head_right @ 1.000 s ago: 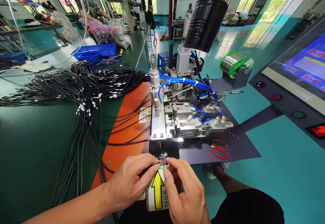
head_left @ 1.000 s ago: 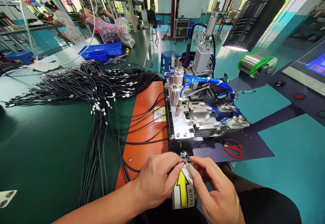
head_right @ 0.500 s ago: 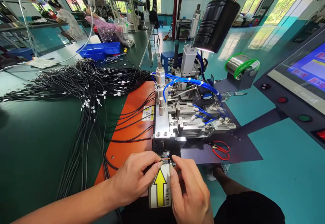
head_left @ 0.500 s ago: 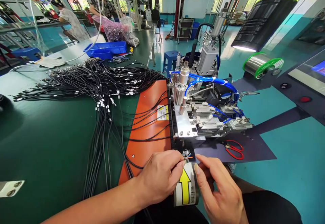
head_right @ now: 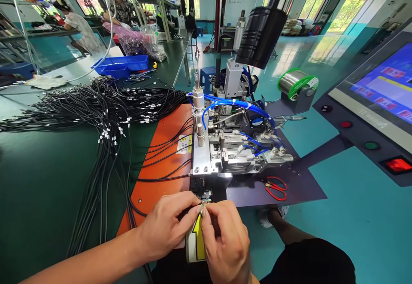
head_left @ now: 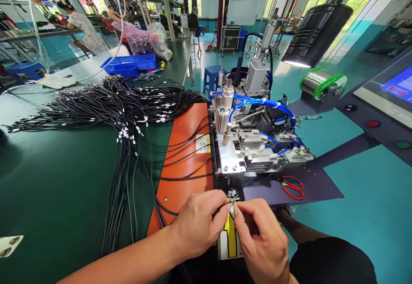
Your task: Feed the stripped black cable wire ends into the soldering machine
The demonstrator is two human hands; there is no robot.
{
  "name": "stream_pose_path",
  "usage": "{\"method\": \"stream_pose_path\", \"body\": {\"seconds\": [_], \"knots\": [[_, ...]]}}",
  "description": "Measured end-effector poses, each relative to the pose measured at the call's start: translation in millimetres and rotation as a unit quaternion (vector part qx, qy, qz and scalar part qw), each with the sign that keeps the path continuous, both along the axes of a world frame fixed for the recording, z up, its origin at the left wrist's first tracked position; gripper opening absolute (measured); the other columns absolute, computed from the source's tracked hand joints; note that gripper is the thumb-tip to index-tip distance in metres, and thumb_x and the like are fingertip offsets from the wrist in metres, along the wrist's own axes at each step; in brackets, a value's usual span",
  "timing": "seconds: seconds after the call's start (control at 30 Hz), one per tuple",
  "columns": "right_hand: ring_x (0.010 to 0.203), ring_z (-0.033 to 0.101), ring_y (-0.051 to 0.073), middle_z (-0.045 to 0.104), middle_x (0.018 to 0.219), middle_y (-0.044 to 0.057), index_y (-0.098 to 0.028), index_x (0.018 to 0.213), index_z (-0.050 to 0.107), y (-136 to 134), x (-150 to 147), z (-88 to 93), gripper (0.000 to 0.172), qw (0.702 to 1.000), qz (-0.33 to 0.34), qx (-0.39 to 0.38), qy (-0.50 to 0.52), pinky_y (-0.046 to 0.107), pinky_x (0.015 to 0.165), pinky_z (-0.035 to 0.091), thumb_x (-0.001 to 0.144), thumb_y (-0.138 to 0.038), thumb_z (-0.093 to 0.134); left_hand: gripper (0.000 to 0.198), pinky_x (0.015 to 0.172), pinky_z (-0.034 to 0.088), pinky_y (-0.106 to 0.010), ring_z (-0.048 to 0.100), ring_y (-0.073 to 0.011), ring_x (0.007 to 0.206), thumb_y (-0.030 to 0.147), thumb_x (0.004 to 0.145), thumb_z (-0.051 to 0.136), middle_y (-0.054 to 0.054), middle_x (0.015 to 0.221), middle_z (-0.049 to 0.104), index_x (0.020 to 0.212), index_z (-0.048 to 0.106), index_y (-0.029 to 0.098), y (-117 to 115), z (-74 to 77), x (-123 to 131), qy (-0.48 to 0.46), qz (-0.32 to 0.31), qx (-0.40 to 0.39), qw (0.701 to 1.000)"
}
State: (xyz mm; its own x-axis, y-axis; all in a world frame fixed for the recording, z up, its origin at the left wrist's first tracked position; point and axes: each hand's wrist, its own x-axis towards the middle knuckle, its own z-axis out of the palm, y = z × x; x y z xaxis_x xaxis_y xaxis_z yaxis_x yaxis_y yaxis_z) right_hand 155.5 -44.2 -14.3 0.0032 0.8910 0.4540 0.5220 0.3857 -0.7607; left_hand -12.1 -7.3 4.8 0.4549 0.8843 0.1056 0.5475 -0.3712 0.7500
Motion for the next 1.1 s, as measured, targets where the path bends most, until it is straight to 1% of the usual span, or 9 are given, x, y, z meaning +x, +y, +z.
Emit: {"method": "stream_pose_path", "body": {"seconds": [0.1, 0.2, 0.27, 0.37, 0.5, 0.6, 0.8, 1.0, 1.1], "knots": [[0.069, 0.062, 0.015, 0.064, 0.081, 0.004, -0.019, 0.098, 0.068, -1, 4, 0.9, 0.009, 1.0, 0.019, -0.017, 0.012, 0.025, 0.064, 0.051, 0.094, -0.016, 0.06, 0.019, 0.062, 0.04, -0.024, 0.055, -0.0137, 0.068, 0.024, 0.099, 0.046, 0.0, 0.075, 0.059, 0.086, 0.06, 0.019, 1, 0.4, 0, -0.004, -0.001, -0.006, 1.0], [0.07, 0.062, 0.016, 0.065, 0.083, 0.003, -0.021, 0.093, 0.069, 6, 17, 8.1, 0.012, 0.988, 0.007, -0.131, 0.08, 0.024, 0.061, 0.05, 0.094, -0.03, 0.062, 0.02, 0.062, 0.04, -0.024, 0.054, -0.0138, 0.067, 0.025, 0.099, 0.047, 0.0, 0.074, 0.06, 0.085, 0.06, 0.019, 2, 0.6, 0, -0.006, -0.002, -0.009, 1.0], [0.069, 0.059, 0.016, 0.064, 0.08, 0.002, -0.02, 0.093, 0.07, 13, 24, 13.0, 0.022, 0.962, -0.012, -0.229, 0.147, 0.023, 0.058, 0.046, 0.093, -0.041, 0.063, 0.02, 0.062, 0.04, -0.024, 0.054, -0.0138, 0.068, 0.026, 0.099, 0.047, 0.0, 0.075, 0.06, 0.086, 0.06, 0.019, 2, 0.7, 0, -0.007, -0.003, -0.012, 1.0], [0.056, 0.041, 0.011, 0.047, 0.065, -0.003, -0.018, 0.097, 0.07, 20, 29, 16.3, 0.035, 0.9, 0.03, -0.36, 0.243, 0.022, 0.048, 0.03, 0.091, -0.051, 0.063, 0.022, 0.063, 0.04, -0.025, 0.055, -0.0139, 0.068, 0.027, 0.1, 0.046, -0.001, 0.076, 0.061, 0.087, 0.061, 0.018, 1, 1.4, 0, -0.011, -0.005, -0.017, 1.0], [0.056, 0.022, 0.009, 0.033, 0.064, -0.006, -0.015, 0.088, 0.068, 21, 25, 16.3, 0.037, 0.842, 0.09, -0.421, 0.325, 0.024, 0.049, 0.017, 0.093, -0.051, 0.062, 0.023, 0.062, 0.04, -0.025, 0.054, -0.0138, 0.067, 0.027, 0.1, 0.046, -0.001, 0.075, 0.061, 0.086, 0.062, 0.018, 1, 2.8, 0, -0.015, -0.008, -0.015, 1.0], [0.058, 0.022, 0.009, 0.033, 0.065, -0.006, -0.016, 0.084, 0.067, 21, 24, 16.9, 0.036, 0.84, 0.086, -0.425, 0.326, 0.025, 0.05, 0.017, 0.092, -0.051, 0.063, 0.022, 0.062, 0.04, -0.024, 0.055, -0.014, 0.068, 0.027, 0.099, 0.047, -0.001, 0.076, 0.061, 0.086, 0.063, 0.018, 2, 2.9, 1, -0.012, -0.005, -0.017, 1.0], [0.06, 0.027, 0.01, 0.039, 0.066, -0.004, -0.016, 0.095, 0.07, 25, 26, 18.5, 0.037, 0.863, 0.079, -0.413, 0.28, 0.025, 0.051, 0.02, 0.093, -0.052, 0.062, 0.023, 0.064, 0.041, -0.024, 0.056, -0.0143, 0.07, 0.027, 0.099, 0.047, -0.001, 0.077, 0.062, 0.087, 0.064, 0.018, 2, 2.4, 1, -0.01, -0.004, -0.015, 1.0], [0.057, 0.036, 0.01, 0.052, 0.067, -0.001, -0.015, 0.085, 0.072, 28, 24, 22.3, 0.041, 0.884, 0.056, -0.388, 0.254, 0.023, 0.049, 0.027, 0.084, -0.056, 0.069, 0.022, 0.064, 0.042, -0.025, 0.057, -0.0146, 0.071, 0.026, 0.099, 0.047, -0.001, 0.078, 0.063, 0.087, 0.064, 0.018, 3, 1.7, 0, -0.008, -0.007, -0.009, 1.0], [0.055, 0.034, 0.01, 0.049, 0.064, -0.002, -0.016, 0.08, 0.07, 29, 23, 21.3, 0.041, 0.885, 0.053, -0.387, 0.252, 0.022, 0.048, 0.027, 0.083, -0.057, 0.07, 0.022, 0.064, 0.042, -0.024, 0.058, -0.0148, 0.072, 0.026, 0.099, 0.047, -0.002, 0.079, 0.063, 0.088, 0.064, 0.018, 3, 1.3, 0, -0.011, -0.009, -0.01, 1.0]]}}
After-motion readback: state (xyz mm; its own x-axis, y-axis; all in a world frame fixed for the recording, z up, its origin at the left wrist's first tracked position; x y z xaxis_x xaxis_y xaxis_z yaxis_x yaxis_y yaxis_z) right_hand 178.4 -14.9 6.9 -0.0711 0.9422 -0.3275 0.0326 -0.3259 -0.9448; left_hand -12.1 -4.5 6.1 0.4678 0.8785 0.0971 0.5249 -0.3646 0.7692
